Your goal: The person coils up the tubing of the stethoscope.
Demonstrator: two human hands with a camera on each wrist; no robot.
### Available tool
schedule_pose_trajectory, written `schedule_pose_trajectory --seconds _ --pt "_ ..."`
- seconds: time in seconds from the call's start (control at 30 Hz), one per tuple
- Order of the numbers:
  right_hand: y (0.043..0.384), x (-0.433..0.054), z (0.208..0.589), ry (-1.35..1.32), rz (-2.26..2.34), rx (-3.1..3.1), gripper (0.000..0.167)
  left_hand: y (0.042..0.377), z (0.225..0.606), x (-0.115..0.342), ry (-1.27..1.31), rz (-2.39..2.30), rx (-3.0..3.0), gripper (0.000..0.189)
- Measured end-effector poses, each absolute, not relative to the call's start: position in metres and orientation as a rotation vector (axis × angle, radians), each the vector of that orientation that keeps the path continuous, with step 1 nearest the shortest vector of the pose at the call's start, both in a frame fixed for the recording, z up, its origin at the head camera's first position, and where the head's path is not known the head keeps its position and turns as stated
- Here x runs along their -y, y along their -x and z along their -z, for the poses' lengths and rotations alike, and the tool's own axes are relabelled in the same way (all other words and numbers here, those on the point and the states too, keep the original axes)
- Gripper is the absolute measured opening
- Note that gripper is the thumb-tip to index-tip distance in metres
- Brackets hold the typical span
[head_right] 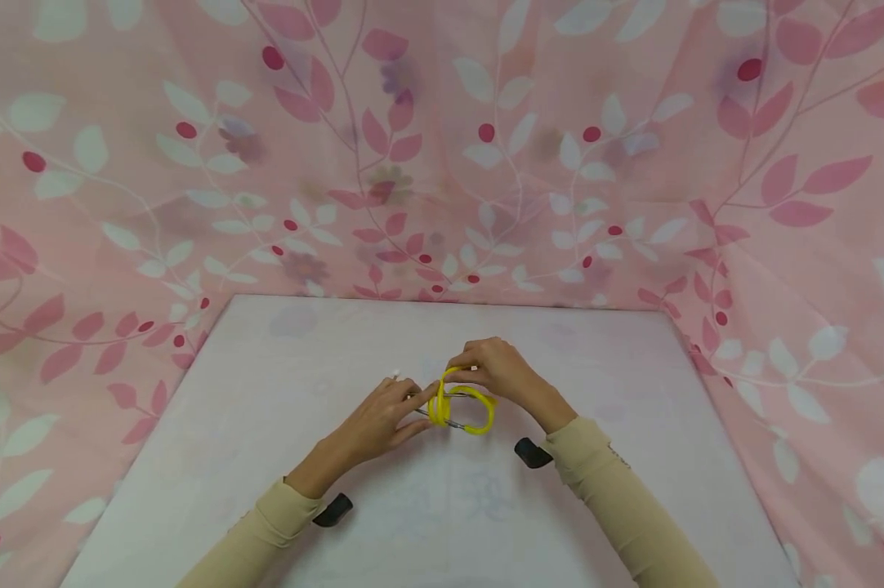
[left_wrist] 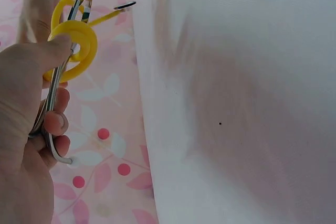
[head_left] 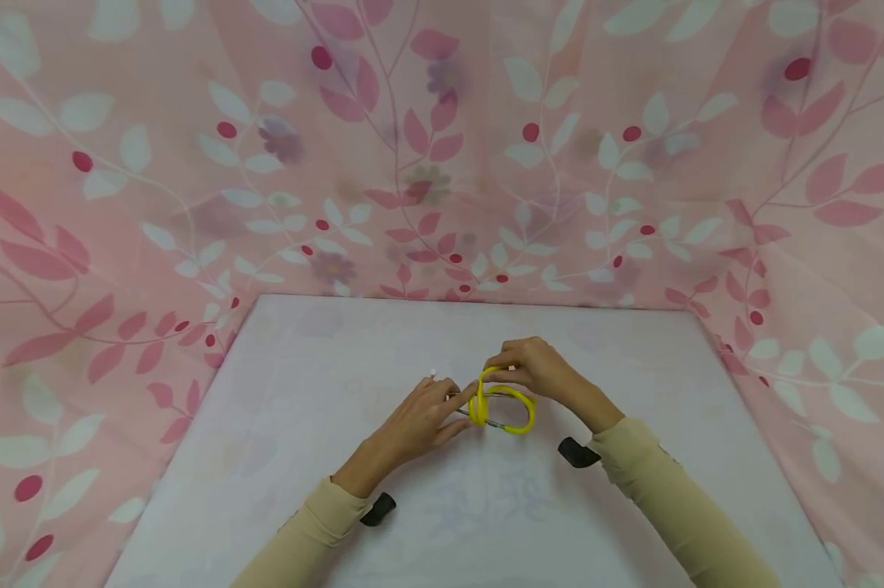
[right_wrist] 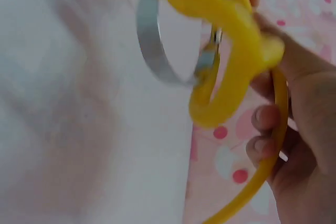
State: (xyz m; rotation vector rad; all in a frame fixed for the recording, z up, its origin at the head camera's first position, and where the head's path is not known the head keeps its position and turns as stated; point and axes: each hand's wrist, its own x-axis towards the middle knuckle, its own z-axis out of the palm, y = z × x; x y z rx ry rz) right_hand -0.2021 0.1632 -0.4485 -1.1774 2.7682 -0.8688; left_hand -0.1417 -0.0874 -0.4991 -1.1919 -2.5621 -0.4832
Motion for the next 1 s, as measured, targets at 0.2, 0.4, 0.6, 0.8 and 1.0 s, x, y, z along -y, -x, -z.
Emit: schedule_pose_trajectory --seconds 0.2,0.4,0.6,0.8,1.0 --pt "0.214 -0.174 0.463 1.130 1.164 -2.531 0.017 0.140 0.499 0.087 1.274 0.556 2.470 0.065" --pt "0.212 -0.177 0.477 0.918 1.421 -2.310 0.022 0.138 0.499 0.089 1.267 0.689 2.445 0.063" --pt "0.210 -0.177 0.494 0.915 1.529 -2.273 0.022 0.138 0.499 0.090 1.235 0.734 2.378 0.063" --pt "0.206 -0.171 0.508 0.956 1.616 -2.211 0.024 0.143 0.496 0.093 1.132 0.755 2.362 0.063" --pt "0.195 -0.162 0.515 0.749 1.547 -2.323 0.026 0.149 0.497 0.096 1.037 0.726 2.394 0.065"
